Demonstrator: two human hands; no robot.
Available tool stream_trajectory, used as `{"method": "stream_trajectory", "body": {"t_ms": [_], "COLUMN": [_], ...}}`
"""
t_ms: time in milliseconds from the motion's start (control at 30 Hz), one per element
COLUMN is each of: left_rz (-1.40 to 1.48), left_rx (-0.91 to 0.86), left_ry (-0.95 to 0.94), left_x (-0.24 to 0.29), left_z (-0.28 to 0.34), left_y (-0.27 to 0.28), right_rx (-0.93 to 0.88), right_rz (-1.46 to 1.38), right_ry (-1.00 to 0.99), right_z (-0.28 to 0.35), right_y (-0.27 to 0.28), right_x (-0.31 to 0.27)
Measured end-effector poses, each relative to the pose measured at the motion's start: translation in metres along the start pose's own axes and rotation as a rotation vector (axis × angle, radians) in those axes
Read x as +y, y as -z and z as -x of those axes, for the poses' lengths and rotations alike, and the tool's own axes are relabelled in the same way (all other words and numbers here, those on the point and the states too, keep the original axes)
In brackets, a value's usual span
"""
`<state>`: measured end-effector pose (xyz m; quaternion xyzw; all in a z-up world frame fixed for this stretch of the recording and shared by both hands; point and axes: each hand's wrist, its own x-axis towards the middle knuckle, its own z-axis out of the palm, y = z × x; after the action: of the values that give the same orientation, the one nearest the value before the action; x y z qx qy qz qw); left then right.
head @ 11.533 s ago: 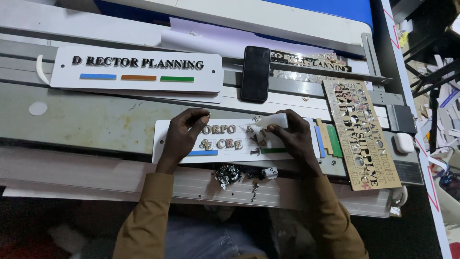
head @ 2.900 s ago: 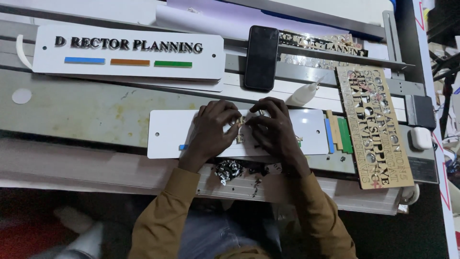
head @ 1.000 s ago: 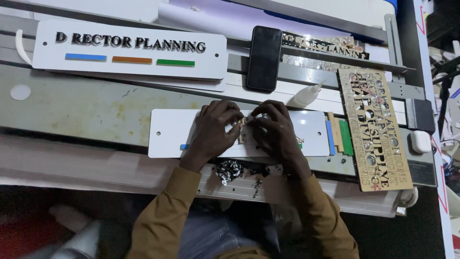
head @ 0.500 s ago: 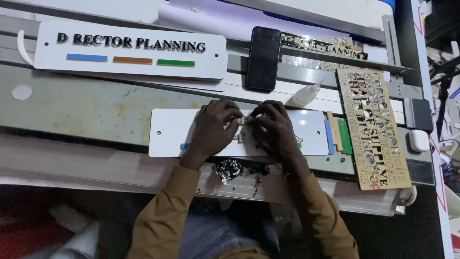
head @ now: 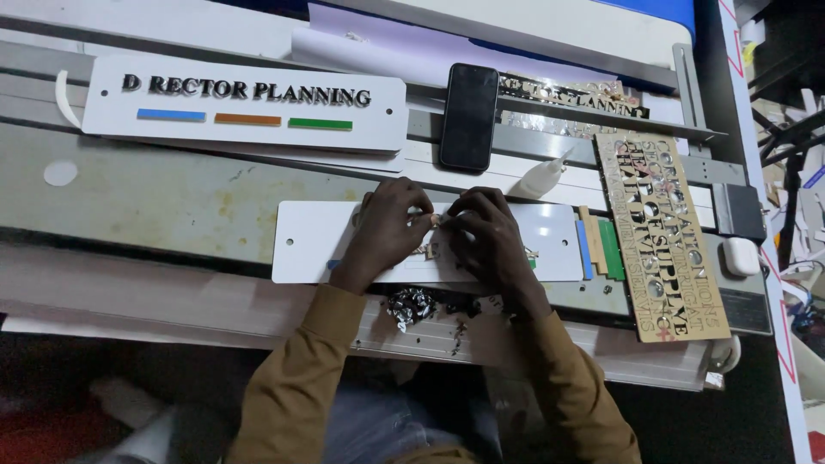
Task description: Assembling a sign by gluing individual letters onto a base plate with precision
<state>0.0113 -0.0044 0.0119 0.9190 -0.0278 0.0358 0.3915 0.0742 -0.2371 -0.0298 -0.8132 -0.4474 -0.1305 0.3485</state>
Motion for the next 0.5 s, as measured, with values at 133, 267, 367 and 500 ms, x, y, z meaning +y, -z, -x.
{"method": "stream_trajectory", "body": {"t_ms": [133, 267, 367, 500], "left_rz": [-0.026, -0.031, -0.023, 0.012], "left_rx": [0.011, 0.018, 0.002, -0.002], "left_ry": [0.027, 0.054, 0.071, 0.098], "left_x": [0.003, -0.001, 0.008, 0.018], "left_z": [0.0, -0.004, -0.001, 0.001], "left_y": [-0.002, -0.011, -0.006, 0.001], "right_rx": [0.01, 0.009, 0.012, -0.003], "right_rz": [-0.012, 0.0, -0.007, 0.009], "right_ry": [0.008, 0.004, 0.005, 0.017], "right_z": [0.0, 0.0, 0.001, 0.005], "right_y": [0.0, 0.0, -0.001, -0.004], "right_x": [0.0, -0.003, 0.0, 0.009]}}
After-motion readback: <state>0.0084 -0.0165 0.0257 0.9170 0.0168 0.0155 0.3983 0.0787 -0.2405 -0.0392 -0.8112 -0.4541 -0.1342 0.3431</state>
